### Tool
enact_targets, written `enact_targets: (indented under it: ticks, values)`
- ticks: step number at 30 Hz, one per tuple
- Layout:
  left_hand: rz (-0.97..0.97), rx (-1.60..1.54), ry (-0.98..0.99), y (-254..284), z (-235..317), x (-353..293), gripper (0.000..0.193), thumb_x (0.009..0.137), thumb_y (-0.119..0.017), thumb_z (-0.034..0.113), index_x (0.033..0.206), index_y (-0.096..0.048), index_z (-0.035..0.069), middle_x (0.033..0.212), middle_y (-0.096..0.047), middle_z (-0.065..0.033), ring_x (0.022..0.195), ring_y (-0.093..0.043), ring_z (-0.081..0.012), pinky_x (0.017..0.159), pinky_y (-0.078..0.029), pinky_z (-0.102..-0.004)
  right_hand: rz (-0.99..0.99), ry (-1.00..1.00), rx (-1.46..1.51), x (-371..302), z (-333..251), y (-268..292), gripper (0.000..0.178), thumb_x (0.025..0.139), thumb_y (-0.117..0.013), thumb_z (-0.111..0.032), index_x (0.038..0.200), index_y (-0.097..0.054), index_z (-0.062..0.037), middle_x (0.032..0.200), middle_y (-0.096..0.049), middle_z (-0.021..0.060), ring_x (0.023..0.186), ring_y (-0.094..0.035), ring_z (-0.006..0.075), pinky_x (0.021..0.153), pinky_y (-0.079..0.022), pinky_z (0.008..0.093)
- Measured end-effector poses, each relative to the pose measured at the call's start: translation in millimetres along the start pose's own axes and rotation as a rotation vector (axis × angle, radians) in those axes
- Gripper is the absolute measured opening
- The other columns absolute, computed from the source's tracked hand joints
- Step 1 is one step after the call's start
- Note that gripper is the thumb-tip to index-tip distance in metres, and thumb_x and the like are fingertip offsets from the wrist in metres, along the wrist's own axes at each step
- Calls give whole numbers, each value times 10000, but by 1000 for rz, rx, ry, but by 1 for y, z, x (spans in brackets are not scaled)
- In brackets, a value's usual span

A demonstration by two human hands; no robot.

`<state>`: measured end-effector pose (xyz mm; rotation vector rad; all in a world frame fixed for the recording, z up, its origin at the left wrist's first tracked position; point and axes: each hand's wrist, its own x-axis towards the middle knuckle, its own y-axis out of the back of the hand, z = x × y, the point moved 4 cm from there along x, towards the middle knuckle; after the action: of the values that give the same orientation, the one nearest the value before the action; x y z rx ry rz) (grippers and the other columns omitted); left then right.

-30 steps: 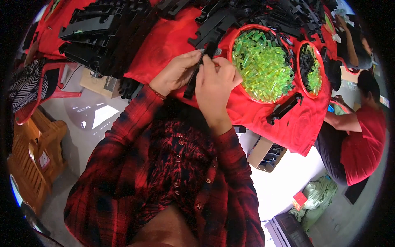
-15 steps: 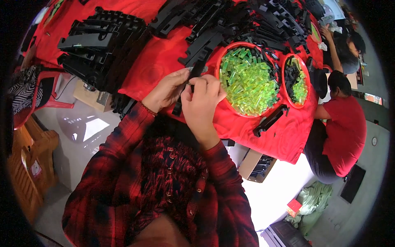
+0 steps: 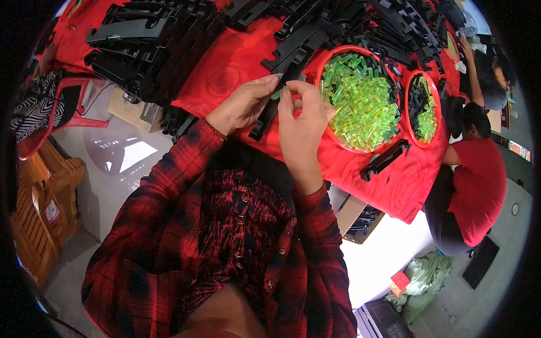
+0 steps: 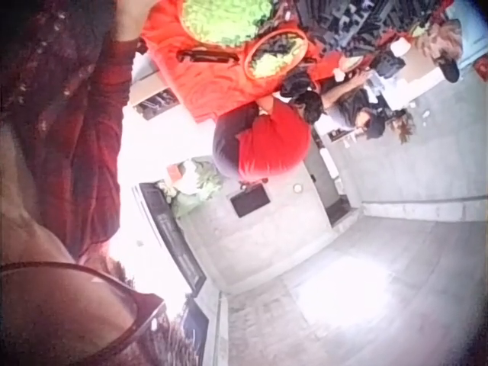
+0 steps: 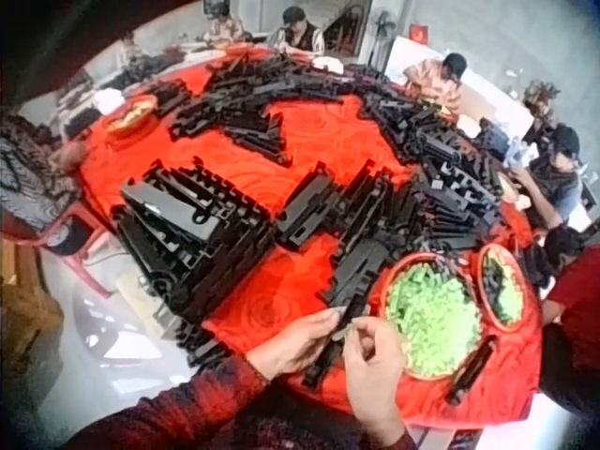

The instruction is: The person assembles plastic components by inserting small pins and pieces into black plastic parts by hand.

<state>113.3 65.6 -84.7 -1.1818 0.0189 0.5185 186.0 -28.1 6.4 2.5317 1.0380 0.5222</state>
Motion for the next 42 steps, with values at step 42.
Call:
enact_targets:
  ticks: [42]
  values:
    - [-102,-2,38,8,-4,5,240,1048,-518,150,1199,-616,-8,1144,-660,-38,1052,-620,-105,954,-504,-248,134,386,-556,15,-14,-3,75,809,-736,-128,875,-718,-99,911,-601,74,885,-565,243,812,-317,387]
